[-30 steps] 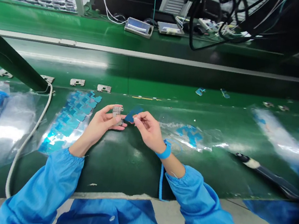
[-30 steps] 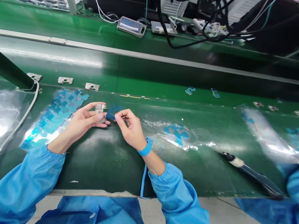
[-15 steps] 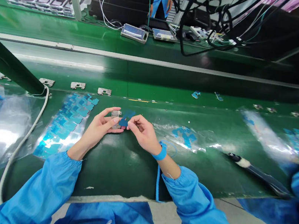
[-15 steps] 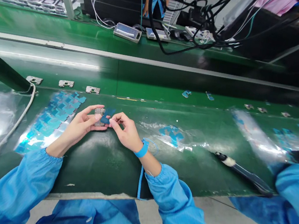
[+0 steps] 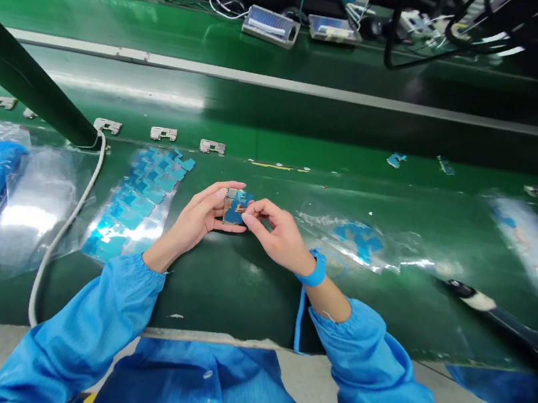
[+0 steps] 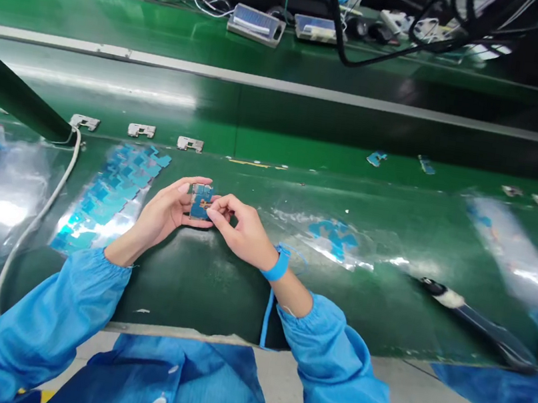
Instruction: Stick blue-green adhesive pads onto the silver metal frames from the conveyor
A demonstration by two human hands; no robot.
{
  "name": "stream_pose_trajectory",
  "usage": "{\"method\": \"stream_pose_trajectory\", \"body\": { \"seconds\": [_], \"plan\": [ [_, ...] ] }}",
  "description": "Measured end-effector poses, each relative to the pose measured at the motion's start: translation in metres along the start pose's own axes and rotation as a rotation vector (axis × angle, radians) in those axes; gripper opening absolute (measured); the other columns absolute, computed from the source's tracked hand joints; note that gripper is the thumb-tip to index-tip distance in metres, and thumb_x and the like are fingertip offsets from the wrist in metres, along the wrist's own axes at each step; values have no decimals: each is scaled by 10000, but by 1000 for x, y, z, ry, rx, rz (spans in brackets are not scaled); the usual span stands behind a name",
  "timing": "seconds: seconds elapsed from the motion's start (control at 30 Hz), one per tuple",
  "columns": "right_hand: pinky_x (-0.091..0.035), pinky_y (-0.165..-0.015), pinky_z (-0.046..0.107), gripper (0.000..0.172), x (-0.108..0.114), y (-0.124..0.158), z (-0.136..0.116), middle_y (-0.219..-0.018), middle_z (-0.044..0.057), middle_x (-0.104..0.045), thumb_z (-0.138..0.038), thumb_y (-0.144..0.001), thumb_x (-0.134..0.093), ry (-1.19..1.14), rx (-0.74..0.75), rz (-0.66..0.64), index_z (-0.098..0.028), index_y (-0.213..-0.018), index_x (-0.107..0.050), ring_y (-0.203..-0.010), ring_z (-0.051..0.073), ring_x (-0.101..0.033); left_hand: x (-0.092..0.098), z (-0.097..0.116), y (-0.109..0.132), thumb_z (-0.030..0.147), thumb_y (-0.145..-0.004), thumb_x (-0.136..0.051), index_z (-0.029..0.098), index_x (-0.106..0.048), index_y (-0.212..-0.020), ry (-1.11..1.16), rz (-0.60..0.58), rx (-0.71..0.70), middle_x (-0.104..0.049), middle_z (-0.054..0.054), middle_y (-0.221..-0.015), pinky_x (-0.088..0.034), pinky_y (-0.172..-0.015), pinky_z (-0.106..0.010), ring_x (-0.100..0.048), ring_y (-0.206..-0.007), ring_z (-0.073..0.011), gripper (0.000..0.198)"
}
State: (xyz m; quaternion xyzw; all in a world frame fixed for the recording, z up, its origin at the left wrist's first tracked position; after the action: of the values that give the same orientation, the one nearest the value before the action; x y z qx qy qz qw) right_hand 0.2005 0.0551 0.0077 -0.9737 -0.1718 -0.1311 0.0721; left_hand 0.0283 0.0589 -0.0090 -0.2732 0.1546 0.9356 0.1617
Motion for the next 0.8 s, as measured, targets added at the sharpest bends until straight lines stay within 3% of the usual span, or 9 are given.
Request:
{"method": "stream_pose_trajectory", "body": {
  "seconds": [0.33,0.8],
  "plan": [
    [-490,-783,347,323,2,0,2,-931,33,-715,-525,-1075,-694,59,-63,-80,-226,-955,-670,-802,180,-580,2,-5,-1,637,-999,-745,231,-723,-1402,-36,-32,21,-821,-112,-1221,-764,-834,-443,-815,-1007,-231,572],
    [-490,-767,352,374,1,0,6,-932,34,-744,-591,-1046,-731,58,-89,-62,-238,-933,-680,-780,185,-602,0,-5,0,634,-1013,-734,244,-739,-1374,-62,-26,29,-817,-91,-1181,-761,-842,-418,-812,-993,-213,532]
  ]
}}
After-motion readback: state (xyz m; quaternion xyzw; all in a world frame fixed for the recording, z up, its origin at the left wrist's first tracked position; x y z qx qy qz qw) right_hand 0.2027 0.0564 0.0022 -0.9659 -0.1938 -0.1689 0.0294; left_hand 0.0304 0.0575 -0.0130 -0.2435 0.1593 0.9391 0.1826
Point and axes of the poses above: each hand's wrist, its own y-axis away from the middle knuckle, its own x-axis out of the back of the hand, z = x × y, the point moved 6 cm from there along -y, towards the middle knuckle
